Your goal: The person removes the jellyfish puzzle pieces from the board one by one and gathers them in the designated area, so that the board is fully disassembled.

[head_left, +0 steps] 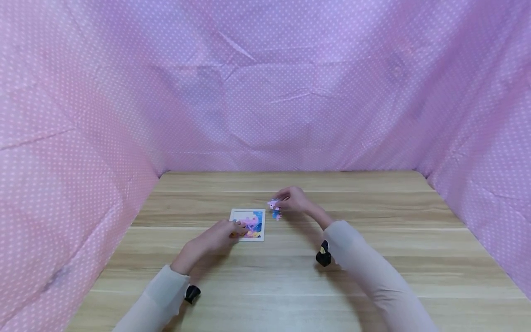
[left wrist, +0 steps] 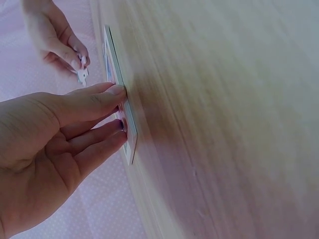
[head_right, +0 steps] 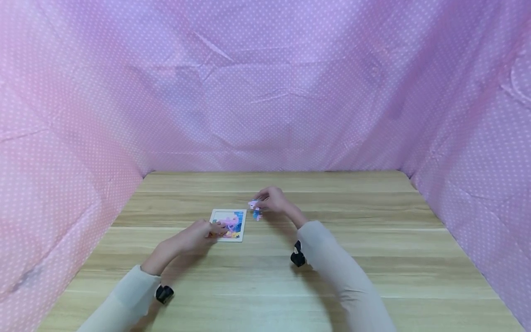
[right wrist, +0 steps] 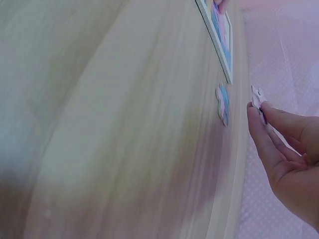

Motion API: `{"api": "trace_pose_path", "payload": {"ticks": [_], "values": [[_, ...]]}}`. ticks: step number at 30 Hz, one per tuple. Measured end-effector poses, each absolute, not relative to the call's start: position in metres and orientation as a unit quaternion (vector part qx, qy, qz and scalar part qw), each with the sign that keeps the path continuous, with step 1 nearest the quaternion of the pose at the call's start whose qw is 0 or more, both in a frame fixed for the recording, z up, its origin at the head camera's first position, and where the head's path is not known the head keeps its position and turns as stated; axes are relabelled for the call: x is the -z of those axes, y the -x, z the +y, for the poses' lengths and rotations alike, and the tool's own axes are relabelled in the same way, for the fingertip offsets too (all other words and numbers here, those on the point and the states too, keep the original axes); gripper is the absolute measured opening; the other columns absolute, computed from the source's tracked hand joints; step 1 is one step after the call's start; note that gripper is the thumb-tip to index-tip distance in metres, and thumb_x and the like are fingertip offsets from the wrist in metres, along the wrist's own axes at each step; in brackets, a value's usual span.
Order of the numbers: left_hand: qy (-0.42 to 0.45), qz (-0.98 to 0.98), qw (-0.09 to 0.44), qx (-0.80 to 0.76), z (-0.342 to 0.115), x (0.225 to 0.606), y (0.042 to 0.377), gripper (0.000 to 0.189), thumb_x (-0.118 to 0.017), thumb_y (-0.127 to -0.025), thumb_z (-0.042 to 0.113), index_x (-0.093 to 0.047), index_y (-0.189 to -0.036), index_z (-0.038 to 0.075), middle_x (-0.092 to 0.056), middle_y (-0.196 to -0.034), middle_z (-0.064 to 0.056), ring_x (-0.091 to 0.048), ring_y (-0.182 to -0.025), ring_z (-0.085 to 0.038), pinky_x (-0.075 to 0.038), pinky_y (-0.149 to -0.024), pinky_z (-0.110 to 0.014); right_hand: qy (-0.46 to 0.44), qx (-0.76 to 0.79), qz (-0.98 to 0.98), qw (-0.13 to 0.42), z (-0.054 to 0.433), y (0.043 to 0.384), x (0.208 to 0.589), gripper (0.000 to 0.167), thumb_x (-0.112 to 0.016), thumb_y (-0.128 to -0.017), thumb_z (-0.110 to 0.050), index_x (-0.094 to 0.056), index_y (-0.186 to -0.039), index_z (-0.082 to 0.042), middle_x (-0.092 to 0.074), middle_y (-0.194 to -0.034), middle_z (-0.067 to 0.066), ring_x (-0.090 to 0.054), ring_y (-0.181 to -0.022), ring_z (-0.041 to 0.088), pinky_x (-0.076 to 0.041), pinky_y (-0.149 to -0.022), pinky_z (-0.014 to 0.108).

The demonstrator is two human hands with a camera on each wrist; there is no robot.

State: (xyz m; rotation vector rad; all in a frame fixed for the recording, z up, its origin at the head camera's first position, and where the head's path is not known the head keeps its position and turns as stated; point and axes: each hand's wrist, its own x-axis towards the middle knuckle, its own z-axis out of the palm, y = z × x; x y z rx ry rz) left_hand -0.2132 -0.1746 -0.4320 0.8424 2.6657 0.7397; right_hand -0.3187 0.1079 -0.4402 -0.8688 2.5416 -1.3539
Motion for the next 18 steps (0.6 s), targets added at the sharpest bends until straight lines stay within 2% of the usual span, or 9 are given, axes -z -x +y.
{"api": "trace_pose_path", "payload": {"ticks": [1,3,7,12,18], "values": [[-0.288,0.914,0.126,-0.255,-0.174,0.432,0.213,0.031,-0.064,-0.095,-0.004,-0.071,-0.124,0.006,-0.067,-0.128,-0.009,-0.061,-0.114,-0.019,-0.051,-0.097,-0.042,0.270,0.441,0.852,0.075,0.109,0.314,0.433,0.019,-0.073,-0.089,-0.001,-0.073,-0.106,0.007,-0.075,-0.096,0.016,-0.071,-0.090,0.026,-0.057,-0.081,0.035],[-0.288,0.913,0.127,-0.260,-0.174,0.431,0.213,0.032,-0.064,-0.095,-0.005,-0.070,-0.125,0.005,-0.066,-0.130,-0.010,-0.060,-0.118,-0.020,-0.051,-0.098,-0.043,0.248,0.437,0.860,0.086,0.114,0.315,0.432,0.020,-0.073,-0.090,-0.002,-0.073,-0.107,0.007,-0.074,-0.100,0.017,-0.070,-0.093,0.028,-0.057,-0.082,0.035],[-0.285,0.911,0.130,-0.267,-0.173,0.429,0.212,0.032,-0.064,-0.095,-0.006,-0.070,-0.125,0.004,-0.066,-0.130,-0.012,-0.060,-0.119,-0.021,-0.050,-0.098,-0.044,0.212,0.447,0.861,0.114,0.124,0.315,0.432,0.022,-0.073,-0.090,-0.002,-0.072,-0.109,0.007,-0.074,-0.102,0.018,-0.070,-0.095,0.026,-0.056,-0.080,0.031],[-0.286,0.915,0.127,-0.257,-0.172,0.429,0.211,0.030,-0.064,-0.095,-0.005,-0.072,-0.123,0.004,-0.067,-0.127,-0.011,-0.062,-0.115,-0.021,-0.052,-0.096,-0.042,0.203,0.471,0.849,0.129,0.134,0.313,0.434,0.023,-0.073,-0.089,0.001,-0.070,-0.109,0.012,-0.073,-0.101,0.022,-0.072,-0.091,0.027,-0.057,-0.075,0.027],[-0.291,0.917,0.121,-0.243,-0.173,0.430,0.212,0.029,-0.064,-0.096,-0.003,-0.072,-0.123,0.006,-0.068,-0.127,-0.010,-0.061,-0.120,-0.026,-0.051,-0.098,-0.043,0.200,0.487,0.836,0.155,0.144,0.312,0.438,0.019,-0.072,-0.088,0.005,-0.069,-0.105,0.015,-0.073,-0.096,0.022,-0.070,-0.082,0.020,-0.058,-0.072,0.027]]}}
